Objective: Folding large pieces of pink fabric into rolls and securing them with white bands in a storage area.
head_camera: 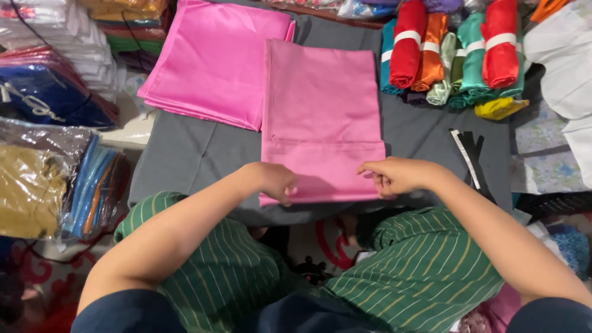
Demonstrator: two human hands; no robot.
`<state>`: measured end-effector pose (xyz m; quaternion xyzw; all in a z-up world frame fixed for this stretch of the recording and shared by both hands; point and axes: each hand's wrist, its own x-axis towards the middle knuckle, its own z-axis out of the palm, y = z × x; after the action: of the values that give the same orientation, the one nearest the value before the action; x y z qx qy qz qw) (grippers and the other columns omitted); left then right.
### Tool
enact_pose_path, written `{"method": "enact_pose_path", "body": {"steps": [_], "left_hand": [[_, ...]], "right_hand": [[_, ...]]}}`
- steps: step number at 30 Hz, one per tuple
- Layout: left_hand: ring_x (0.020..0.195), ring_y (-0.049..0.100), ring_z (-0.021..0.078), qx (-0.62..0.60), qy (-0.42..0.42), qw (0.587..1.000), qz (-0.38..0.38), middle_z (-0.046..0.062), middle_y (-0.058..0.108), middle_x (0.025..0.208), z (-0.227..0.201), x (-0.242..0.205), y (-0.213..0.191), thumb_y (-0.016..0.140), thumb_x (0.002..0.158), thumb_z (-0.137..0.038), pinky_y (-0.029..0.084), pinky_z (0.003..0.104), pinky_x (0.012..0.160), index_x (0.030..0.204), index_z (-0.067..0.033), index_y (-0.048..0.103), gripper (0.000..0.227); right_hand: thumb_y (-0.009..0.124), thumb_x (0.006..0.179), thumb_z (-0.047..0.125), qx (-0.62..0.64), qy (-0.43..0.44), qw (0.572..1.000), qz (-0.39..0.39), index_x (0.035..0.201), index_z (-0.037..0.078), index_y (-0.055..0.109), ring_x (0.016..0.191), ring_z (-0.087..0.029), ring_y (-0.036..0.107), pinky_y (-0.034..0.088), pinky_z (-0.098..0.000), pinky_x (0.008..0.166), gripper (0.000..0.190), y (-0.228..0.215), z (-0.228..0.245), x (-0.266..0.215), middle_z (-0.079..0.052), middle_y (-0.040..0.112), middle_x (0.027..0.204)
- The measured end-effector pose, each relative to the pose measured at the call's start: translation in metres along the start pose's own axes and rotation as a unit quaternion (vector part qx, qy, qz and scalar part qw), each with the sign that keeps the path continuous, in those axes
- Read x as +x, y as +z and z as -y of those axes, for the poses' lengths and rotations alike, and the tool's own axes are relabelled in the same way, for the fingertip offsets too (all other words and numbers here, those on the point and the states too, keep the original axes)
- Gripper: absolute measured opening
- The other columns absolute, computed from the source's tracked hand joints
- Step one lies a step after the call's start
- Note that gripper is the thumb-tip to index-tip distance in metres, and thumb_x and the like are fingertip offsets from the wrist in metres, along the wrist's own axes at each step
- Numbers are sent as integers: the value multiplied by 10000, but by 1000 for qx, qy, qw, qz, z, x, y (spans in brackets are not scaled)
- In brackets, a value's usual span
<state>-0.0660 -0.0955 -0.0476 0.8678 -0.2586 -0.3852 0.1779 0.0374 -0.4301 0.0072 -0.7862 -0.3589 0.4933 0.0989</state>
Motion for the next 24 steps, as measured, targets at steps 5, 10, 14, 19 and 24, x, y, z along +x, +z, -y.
{"method": "enact_pose_path", "body": {"steps": [5, 10, 14, 19, 24], "left_hand": [[982, 735, 392, 32, 28, 987, -152, 186, 760, 979, 10, 27, -8, 717, 841, -257, 592, 504, 845, 1034, -49, 698, 284], [1142, 602, 339, 203, -61, 929, -304, 115, 607, 1155, 24, 36, -17, 828, 799, -361, 540, 494, 926, 1286, -109, 599, 594], [1118, 635, 355, 162, -76, 945, -274, 123, 610, 1145, 40, 33, -15, 842, 785, -384, 555, 511, 896, 1268, -104, 588, 613], [1073, 703, 316, 155, -93, 945, -273, 79, 749, 1039, 26, 12, -45, 769, 865, -380, 547, 503, 883, 1180, -162, 670, 395], [1065, 675, 279, 186, -137, 906, -355, 63, 690, 1081, 52, 17, -54, 787, 865, -352, 537, 456, 901, 1194, -177, 643, 399]], "right_hand": [[731, 850, 171, -102, -70, 985, -117, 1369, 50, 561, 1350, -454, 527, 477, -549, 1092, 560, -5, -8, 26, -234, 630, 1325], [768, 821, 291, -233, -13, 943, -236, 1246, 195, 633, 1310, -311, 491, 494, -458, 1013, 457, 3, -49, 63, -69, 500, 1395], [752, 839, 193, -161, -22, 962, -219, 1259, 183, 607, 1172, -338, 631, 533, -473, 961, 445, -4, -53, 67, -70, 619, 1202], [729, 845, 202, -167, 13, 960, -226, 1122, 261, 612, 1161, -293, 697, 458, -481, 981, 306, -32, -12, 32, -3, 767, 1134], [662, 912, 169, -235, 0, 909, -344, 1217, 229, 624, 1202, -246, 647, 470, -428, 935, 313, -40, -34, 54, -25, 709, 1235]]}}
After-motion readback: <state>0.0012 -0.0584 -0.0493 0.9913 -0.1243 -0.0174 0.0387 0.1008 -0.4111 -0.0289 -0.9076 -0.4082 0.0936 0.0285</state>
